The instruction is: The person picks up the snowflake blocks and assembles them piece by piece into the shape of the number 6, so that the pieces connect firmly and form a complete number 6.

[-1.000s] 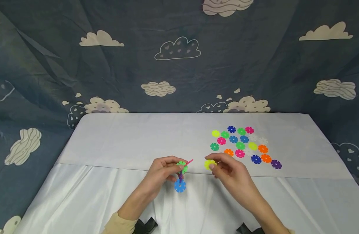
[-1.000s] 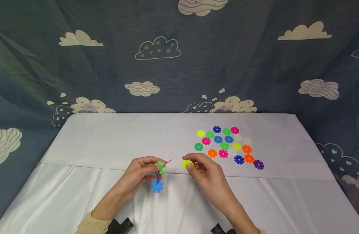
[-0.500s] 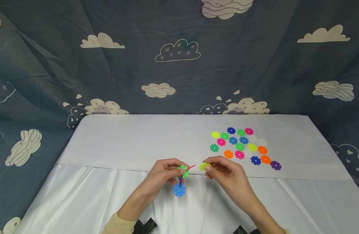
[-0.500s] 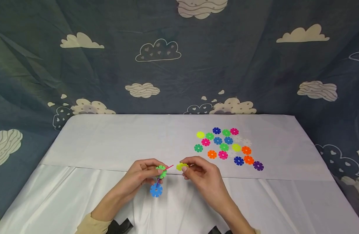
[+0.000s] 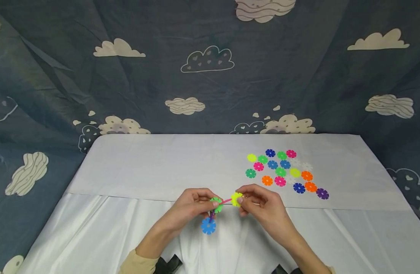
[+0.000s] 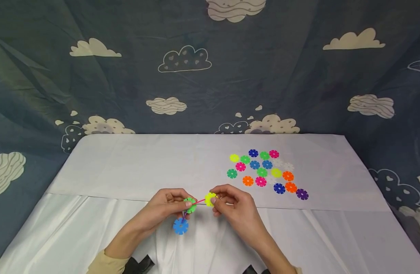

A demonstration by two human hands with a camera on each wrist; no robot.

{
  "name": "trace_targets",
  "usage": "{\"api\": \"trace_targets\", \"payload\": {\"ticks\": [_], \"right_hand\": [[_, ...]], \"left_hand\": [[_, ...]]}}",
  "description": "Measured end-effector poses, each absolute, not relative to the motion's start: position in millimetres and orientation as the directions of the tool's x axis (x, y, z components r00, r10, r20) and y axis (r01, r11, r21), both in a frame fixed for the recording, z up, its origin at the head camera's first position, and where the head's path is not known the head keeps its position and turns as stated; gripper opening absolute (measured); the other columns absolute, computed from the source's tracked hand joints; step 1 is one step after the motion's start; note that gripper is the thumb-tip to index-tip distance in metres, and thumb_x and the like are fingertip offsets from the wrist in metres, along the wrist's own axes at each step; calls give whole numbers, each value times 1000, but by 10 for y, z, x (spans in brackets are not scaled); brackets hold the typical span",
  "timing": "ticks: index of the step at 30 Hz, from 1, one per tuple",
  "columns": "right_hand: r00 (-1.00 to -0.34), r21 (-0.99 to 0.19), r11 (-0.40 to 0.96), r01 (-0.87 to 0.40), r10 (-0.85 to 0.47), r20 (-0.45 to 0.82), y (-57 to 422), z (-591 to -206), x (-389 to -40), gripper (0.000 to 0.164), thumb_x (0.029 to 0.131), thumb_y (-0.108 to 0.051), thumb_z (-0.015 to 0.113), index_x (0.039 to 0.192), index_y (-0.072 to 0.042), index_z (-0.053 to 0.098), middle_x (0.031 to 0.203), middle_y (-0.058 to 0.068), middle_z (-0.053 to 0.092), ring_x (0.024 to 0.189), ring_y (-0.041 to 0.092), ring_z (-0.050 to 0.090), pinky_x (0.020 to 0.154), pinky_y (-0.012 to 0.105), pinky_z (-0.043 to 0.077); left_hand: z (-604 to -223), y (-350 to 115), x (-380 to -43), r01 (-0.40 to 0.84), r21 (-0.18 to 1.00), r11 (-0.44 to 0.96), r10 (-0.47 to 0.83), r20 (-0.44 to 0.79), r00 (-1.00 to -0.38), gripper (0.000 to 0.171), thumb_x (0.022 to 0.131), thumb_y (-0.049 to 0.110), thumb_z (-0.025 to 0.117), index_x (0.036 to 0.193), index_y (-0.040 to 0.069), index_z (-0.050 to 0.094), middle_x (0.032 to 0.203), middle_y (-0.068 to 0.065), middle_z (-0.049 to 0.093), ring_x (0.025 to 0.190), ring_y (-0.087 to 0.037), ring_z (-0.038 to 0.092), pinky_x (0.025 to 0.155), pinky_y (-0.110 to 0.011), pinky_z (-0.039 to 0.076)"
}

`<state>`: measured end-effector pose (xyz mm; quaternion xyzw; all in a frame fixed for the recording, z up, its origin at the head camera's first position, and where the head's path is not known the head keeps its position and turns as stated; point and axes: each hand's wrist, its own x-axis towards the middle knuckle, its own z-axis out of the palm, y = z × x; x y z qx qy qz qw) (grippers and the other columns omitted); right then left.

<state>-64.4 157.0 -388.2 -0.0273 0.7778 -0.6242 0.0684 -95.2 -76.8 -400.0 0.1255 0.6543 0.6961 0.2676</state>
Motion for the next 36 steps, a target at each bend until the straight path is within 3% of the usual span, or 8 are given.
{"api": "trace_targets", "payload": {"ticks": [5, 14, 24, 36], "right_hand": [[-984, -980, 198, 32, -166, -66, 1585, -3869, -638, 24, 93, -6, 68, 116, -2, 65, 90, 19, 65, 70, 28, 68, 70, 33, 58], [-967, -989, 147, 29, -247, -65, 1560, -3891, -635, 27, 96, -11, 65, 121, -1, 62, 94, 25, 63, 74, 30, 69, 72, 38, 58], [-984, -987, 159, 37, -168, -64, 1505, -3906, -584, 22, 94, -8, 67, 116, -8, 65, 87, 22, 65, 71, 37, 68, 68, 36, 58], [-990, -983, 182, -15, -139, -10, 1405, -3971, -543, 19, 93, -1, 65, 111, -6, 66, 85, 18, 68, 65, 28, 68, 64, 35, 58]], "left_hand": [[-4007, -765, -948, -208, 978, -1, 541, -174, -823, 17, 91, 15, 71, 89, 0, 63, 76, -7, 67, 64, -14, 58, 62, -24, 49], [-3995, -762, -938, -204, 979, -18, 596, -153, -788, 20, 91, 12, 70, 85, 0, 55, 78, -19, 66, 67, -17, 62, 61, -24, 49], [-4005, -760, -934, -161, 987, -20, 578, -120, -807, 18, 92, 9, 68, 86, -2, 55, 81, -28, 65, 66, -18, 63, 59, -24, 50], [-3999, -780, -921, -97, 994, 47, 562, -107, -820, 20, 92, 9, 69, 83, -3, 55, 73, -19, 65, 60, -16, 56, 58, -24, 48]]}}
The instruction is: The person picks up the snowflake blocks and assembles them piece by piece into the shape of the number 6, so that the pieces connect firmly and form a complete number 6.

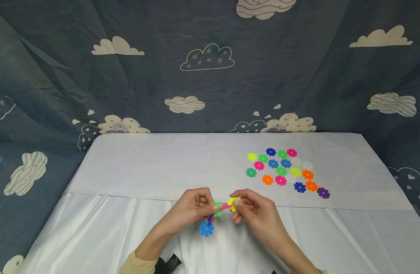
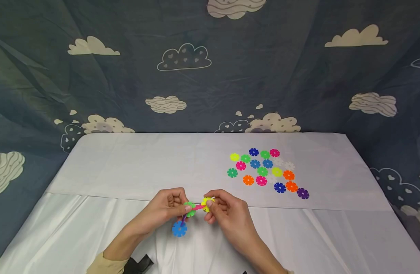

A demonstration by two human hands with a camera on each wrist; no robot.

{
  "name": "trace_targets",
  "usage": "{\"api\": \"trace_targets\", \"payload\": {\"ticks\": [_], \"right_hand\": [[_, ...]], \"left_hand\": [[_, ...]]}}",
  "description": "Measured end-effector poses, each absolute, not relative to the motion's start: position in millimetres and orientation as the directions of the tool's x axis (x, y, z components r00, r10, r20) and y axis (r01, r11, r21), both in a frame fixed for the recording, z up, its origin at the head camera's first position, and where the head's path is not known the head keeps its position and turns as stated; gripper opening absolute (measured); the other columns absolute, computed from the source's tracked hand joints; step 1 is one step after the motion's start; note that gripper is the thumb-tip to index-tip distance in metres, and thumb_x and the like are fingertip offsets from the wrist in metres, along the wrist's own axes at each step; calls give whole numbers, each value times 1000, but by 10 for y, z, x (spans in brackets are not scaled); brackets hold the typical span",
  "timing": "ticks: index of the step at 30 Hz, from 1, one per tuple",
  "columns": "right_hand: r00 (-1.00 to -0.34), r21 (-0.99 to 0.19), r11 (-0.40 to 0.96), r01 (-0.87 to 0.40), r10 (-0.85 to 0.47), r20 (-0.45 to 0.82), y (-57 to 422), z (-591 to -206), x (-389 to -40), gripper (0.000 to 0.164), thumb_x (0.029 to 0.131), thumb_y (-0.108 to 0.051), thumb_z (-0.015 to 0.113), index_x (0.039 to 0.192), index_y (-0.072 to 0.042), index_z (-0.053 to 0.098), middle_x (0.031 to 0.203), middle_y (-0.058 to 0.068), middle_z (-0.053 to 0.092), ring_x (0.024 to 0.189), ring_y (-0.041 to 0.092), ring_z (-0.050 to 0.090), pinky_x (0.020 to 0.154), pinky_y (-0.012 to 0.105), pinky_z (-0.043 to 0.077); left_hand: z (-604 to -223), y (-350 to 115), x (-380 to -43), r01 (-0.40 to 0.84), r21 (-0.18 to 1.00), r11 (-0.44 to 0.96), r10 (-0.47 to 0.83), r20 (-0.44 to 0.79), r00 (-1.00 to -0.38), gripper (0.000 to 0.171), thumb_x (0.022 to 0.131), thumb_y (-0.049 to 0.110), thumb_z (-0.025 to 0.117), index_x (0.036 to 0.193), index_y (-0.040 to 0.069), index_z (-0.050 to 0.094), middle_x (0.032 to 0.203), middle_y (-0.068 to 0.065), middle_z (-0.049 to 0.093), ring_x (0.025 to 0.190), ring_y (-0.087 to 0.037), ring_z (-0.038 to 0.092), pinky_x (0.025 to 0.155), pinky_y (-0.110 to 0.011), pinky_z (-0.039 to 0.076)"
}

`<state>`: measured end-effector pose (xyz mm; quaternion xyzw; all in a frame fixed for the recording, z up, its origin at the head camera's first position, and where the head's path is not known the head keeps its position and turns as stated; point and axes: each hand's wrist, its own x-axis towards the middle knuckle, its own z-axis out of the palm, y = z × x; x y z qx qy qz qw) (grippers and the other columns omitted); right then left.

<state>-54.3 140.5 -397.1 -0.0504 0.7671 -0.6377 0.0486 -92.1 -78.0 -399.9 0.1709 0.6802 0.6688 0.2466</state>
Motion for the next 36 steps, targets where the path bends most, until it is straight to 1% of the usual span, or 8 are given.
{"api": "trace_targets", "payload": {"ticks": [5, 11, 17, 23, 26, 31, 33, 36], "right_hand": [[-988, -985, 157, -66, -151, 42, 1431, -3992, -570, 18, 95, -6, 65, 112, -11, 66, 81, 14, 68, 64, 26, 67, 64, 37, 58], [-984, -984, 159, -79, -169, 52, 1467, -4025, -615, 20, 98, -16, 63, 118, -13, 67, 79, 14, 67, 66, 26, 66, 65, 36, 58], [-989, -986, 162, -32, -148, 8, 1460, -4041, -637, 25, 95, -8, 65, 120, -12, 62, 91, 22, 61, 68, 27, 65, 68, 36, 58], [-992, -980, 197, -30, -129, 5, 1450, -4049, -630, 25, 92, -7, 70, 116, -10, 63, 85, 17, 63, 65, 29, 65, 65, 35, 58], [-993, -981, 190, -37, -117, 15, 1449, -4058, -623, 27, 89, -8, 73, 115, -8, 63, 85, 15, 65, 66, 33, 65, 65, 35, 58], [-995, -978, 205, -47, -95, 28, 1429, -4078, -605, 28, 87, -10, 76, 111, -8, 64, 88, 9, 68, 69, 35, 67, 67, 35, 58], [-996, -972, 230, -49, -83, 31, 1418, -4084, -598, 26, 86, -9, 77, 109, -11, 65, 88, 6, 68, 71, 33, 67, 67, 34, 58], [-997, -962, 270, -47, -79, 26, 1409, -4088, -592, 23, 86, -8, 77, 106, -13, 67, 87, 4, 68, 72, 30, 68, 68, 32, 58]], "left_hand": [[-3994, -765, -926, -111, 993, 26, 557, -107, -824, 17, 93, 8, 67, 86, -2, 55, 75, -21, 66, 62, -17, 59, 59, -24, 49], [-4001, -761, -921, -132, 991, 39, 550, -131, -825, 13, 94, 9, 66, 96, 0, 57, 75, -11, 64, 64, -17, 58, 62, -26, 50], [-4019, -718, -922, -153, 988, 12, 554, -134, -822, 18, 93, 11, 66, 100, -1, 55, 76, -8, 62, 62, -17, 58, 63, -29, 54], [-4054, -645, -909, -205, 979, -21, 568, -157, -808, 24, 95, 11, 63, 108, -4, 49, 79, -7, 62, 62, -17, 61, 64, -32, 57], [-4077, -628, -900, -239, 970, -39, 575, -174, -799, 27, 95, 11, 63, 112, -6, 50, 87, -10, 62, 67, -18, 62, 65, -33, 57], [-4118, -631, -880, -290, 954, -83, 577, -191, -794, 27, 97, 12, 61, 118, -2, 52, 104, -23, 63, 73, -19, 62, 66, -34, 57], [-4135, -623, -869, -310, 945, -102, 580, -196, -790, 27, 97, 13, 61, 118, -1, 53, 105, -24, 64, 73, -18, 63, 65, -33, 57], [-4160, -596, -849, -331, 936, -121, 588, -201, -783, 26, 98, 15, 61, 116, -2, 56, 98, -19, 64, 72, -17, 62, 62, -32, 56]]}}
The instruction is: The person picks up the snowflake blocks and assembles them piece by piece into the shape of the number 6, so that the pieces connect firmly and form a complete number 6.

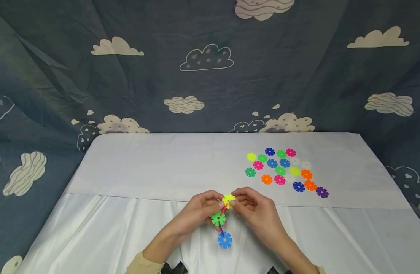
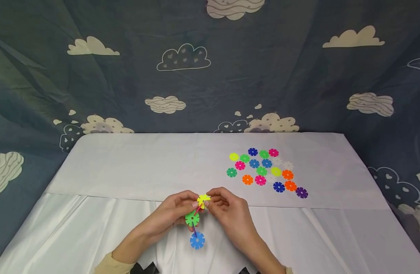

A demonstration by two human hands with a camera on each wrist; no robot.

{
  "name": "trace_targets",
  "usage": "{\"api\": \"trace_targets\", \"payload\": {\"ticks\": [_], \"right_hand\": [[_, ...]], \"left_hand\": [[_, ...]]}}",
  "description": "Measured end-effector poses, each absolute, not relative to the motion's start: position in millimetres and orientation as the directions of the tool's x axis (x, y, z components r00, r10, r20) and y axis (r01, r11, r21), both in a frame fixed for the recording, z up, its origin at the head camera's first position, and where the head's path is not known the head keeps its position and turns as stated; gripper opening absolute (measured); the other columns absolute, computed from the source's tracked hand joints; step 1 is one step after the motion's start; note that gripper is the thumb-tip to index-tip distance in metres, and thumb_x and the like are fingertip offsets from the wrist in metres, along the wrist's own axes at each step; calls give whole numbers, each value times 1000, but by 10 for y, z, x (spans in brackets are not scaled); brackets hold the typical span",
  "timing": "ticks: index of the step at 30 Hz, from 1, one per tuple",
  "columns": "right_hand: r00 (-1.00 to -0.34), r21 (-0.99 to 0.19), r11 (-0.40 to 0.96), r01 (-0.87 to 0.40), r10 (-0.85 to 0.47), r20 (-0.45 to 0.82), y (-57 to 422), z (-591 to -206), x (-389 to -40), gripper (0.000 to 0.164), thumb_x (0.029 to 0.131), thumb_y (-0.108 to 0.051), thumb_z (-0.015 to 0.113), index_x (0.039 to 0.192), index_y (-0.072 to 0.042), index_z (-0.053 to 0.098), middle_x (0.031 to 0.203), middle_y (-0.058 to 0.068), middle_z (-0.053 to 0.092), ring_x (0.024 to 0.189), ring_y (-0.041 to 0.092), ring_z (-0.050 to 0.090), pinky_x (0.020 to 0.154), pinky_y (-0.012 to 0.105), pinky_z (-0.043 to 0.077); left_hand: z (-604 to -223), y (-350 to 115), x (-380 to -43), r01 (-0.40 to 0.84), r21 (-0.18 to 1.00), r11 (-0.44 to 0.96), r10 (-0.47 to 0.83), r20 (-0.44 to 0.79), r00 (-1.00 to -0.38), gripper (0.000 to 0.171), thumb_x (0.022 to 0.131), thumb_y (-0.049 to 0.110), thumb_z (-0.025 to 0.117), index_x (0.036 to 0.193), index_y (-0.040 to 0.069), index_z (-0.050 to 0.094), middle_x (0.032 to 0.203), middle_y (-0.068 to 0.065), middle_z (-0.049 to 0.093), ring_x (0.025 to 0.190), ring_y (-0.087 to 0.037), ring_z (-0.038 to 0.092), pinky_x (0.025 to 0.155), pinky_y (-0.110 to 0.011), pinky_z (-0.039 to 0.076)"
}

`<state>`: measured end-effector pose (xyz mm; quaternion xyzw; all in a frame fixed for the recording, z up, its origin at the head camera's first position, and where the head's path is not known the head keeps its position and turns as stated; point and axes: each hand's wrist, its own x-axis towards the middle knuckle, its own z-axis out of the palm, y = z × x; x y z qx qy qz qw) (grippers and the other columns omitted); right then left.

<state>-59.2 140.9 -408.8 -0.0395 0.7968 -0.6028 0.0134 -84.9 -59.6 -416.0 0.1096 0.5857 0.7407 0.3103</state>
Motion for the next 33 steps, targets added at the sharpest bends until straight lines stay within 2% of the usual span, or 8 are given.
{"api": "trace_targets", "payload": {"ticks": [7, 12, 24, 33], "right_hand": [[-996, -915, 403, -32, -89, -5, 1437, -4087, -618, 20, 87, -12, 77, 105, -18, 71, 87, -2, 67, 79, 19, 64, 70, 27, 56], [-997, -852, 521, -51, -78, 12, 1551, -4118, -693, 18, 89, -16, 75, 107, -16, 72, 88, -8, 67, 83, 13, 61, 70, 26, 54], [-999, -803, 595, -29, -42, 5, 1931, -4175, -878, 15, 94, -13, 68, 108, -11, 72, 98, 0, 69, 87, 19, 61, 70, 26, 54], [-999, -779, 627, -28, -35, 8, 2211, -4110, -944, 20, 97, -14, 64, 115, -8, 69, 105, 6, 69, 93, 24, 63, 69, 25, 54]], "left_hand": [[-4165, -562, -831, -314, 944, -99, 546, -212, -811, 24, 97, 20, 64, 106, -2, 59, 82, -9, 60, 62, -15, 57, 57, -32, 56], [-4140, -604, -856, -296, 951, -91, 491, -216, -844, 24, 97, 21, 64, 104, -1, 58, 79, -7, 58, 60, -15, 57, 56, -33, 56], [-4116, -646, -875, -305, 949, -82, 489, -228, -842, 22, 96, 19, 64, 105, 0, 57, 77, -4, 56, 56, -17, 59, 57, -32, 55], [-4099, -644, -874, -300, 950, -91, 491, -220, -843, 22, 97, 19, 62, 107, 0, 56, 78, -4, 56, 58, -16, 58, 57, -34, 56]]}}
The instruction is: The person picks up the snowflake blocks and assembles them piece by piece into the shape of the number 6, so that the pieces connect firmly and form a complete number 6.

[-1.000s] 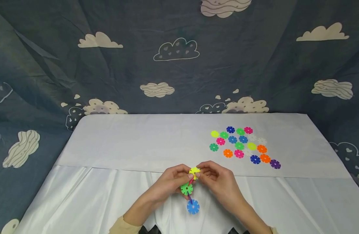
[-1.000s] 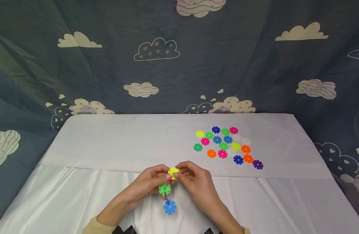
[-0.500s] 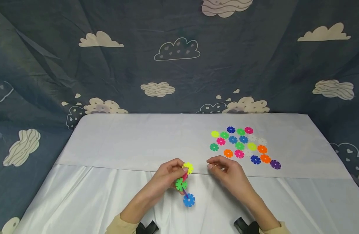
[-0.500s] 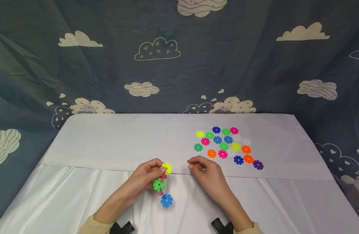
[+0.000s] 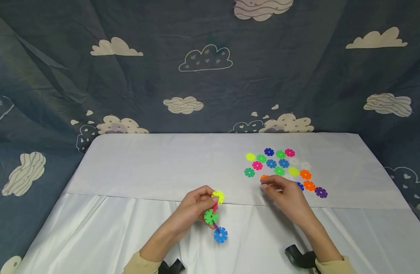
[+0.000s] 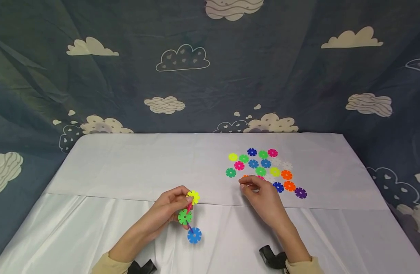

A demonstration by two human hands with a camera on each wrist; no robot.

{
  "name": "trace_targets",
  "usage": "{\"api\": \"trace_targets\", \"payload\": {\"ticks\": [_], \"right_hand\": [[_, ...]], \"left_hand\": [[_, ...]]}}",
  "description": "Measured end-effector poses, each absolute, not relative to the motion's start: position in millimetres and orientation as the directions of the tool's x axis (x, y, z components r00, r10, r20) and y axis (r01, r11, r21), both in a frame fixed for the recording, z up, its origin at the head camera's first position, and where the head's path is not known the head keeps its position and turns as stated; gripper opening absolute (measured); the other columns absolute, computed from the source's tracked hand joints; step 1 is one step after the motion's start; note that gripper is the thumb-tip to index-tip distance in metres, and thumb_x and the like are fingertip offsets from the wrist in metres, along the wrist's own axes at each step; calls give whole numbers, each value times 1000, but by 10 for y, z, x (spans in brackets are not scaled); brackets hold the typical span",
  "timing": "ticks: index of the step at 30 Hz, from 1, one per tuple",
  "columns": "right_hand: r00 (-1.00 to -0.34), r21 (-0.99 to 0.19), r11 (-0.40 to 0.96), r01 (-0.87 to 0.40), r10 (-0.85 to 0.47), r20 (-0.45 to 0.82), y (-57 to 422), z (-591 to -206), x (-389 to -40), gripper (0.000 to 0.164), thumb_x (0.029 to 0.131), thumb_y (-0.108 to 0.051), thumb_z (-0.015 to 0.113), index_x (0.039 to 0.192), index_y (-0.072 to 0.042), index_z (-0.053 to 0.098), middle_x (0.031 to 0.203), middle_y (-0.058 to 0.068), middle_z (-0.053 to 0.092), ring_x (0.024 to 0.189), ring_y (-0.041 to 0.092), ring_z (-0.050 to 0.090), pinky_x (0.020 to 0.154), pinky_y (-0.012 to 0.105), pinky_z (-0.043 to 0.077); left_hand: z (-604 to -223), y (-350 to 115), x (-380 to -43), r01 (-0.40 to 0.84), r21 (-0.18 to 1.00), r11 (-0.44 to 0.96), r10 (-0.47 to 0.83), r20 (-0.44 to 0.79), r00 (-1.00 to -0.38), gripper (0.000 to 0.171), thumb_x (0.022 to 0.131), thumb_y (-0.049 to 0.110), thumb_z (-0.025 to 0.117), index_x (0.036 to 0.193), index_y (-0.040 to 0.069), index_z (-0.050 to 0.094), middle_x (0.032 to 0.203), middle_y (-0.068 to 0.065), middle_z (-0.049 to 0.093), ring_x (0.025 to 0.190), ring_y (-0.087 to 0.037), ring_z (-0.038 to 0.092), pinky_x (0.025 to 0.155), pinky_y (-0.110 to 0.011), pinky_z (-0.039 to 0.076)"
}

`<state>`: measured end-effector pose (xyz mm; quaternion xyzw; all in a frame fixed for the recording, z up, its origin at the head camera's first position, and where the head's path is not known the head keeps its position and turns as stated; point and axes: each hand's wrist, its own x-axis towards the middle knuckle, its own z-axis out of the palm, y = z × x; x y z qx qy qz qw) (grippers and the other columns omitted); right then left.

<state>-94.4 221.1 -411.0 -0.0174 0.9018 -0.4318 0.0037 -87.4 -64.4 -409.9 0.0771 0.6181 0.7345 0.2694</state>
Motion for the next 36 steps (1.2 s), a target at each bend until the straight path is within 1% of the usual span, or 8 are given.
{"api": "trace_targets", "payload": {"ticks": [5, 11, 19, 24, 27, 30, 32, 36], "right_hand": [[-998, -747, 664, -25, -59, -19, 2326, -4115, -1031, 23, 96, -13, 64, 118, -7, 67, 107, 7, 69, 96, 26, 61, 72, 26, 55], [-997, -698, 715, -34, -77, -30, 2422, -4149, -1150, 23, 93, -11, 67, 116, -8, 68, 110, 8, 68, 99, 28, 59, 80, 39, 56], [-981, -650, 749, -131, -192, -23, 2528, -4175, -1327, 32, 88, -5, 73, 119, -8, 68, 113, 10, 66, 106, 31, 59, 85, 45, 55], [-975, -632, 763, -135, -217, -54, 2565, -4181, -1422, 37, 88, -4, 73, 124, -10, 67, 115, 10, 66, 110, 32, 57, 91, 50, 51], [-971, -629, 767, -127, -224, -77, 2585, -4213, -1457, 42, 88, -3, 72, 128, -12, 65, 119, 8, 66, 113, 32, 56, 93, 50, 50], [-967, -635, 761, -133, -241, -86, 2614, -4261, -1493, 45, 88, -3, 72, 130, -14, 65, 120, 7, 66, 113, 30, 56, 92, 48, 51], [-961, -640, 754, -148, -261, -85, 2635, -4290, -1513, 46, 87, -2, 72, 130, -15, 65, 120, 6, 66, 111, 29, 57, 91, 46, 52], [-953, -631, 756, -172, -290, -87, 2655, -4306, -1530, 44, 85, -2, 75, 126, -16, 67, 116, 4, 66, 104, 25, 56, 86, 41, 53]], "left_hand": [[-4095, -646, -883, -303, 949, -86, 477, -228, -849, 24, 99, 22, 59, 108, 1, 55, 79, -5, 54, 60, -16, 58, 59, -37, 57], [-4098, -652, -895, -324, 941, -101, 450, -248, -858, 31, 103, 35, 51, 109, 4, 51, 85, -7, 52, 59, -16, 54, 61, -46, 58], [-4112, -646, -906, -323, 940, -107, 459, -242, -855, 27, 104, 32, 49, 110, 5, 52, 86, -7, 52, 60, -16, 54, 60, -47, 58], [-4115, -644, -904, -323, 939, -113, 461, -239, -855, 27, 104, 31, 49, 108, 5, 52, 87, -7, 52, 60, -16, 55, 60, -46, 58], [-4119, -643, -902, -329, 936, -127, 465, -237, -853, 26, 105, 31, 48, 105, 5, 51, 86, -7, 54, 60, -15, 56, 61, -45, 58], [-4115, -645, -897, -337, 931, -140, 467, -239, -851, 25, 105, 30, 47, 103, 6, 50, 84, -8, 56, 60, -15, 57, 62, -45, 58], [-4107, -647, -896, -342, 929, -143, 469, -240, -850, 25, 105, 30, 47, 103, 6, 49, 84, -9, 57, 60, -15, 58, 62, -44, 58], [-4103, -644, -906, -344, 929, -138, 469, -245, -848, 26, 104, 32, 49, 103, 6, 50, 84, -6, 53, 59, -14, 56, 61, -43, 57]]}}
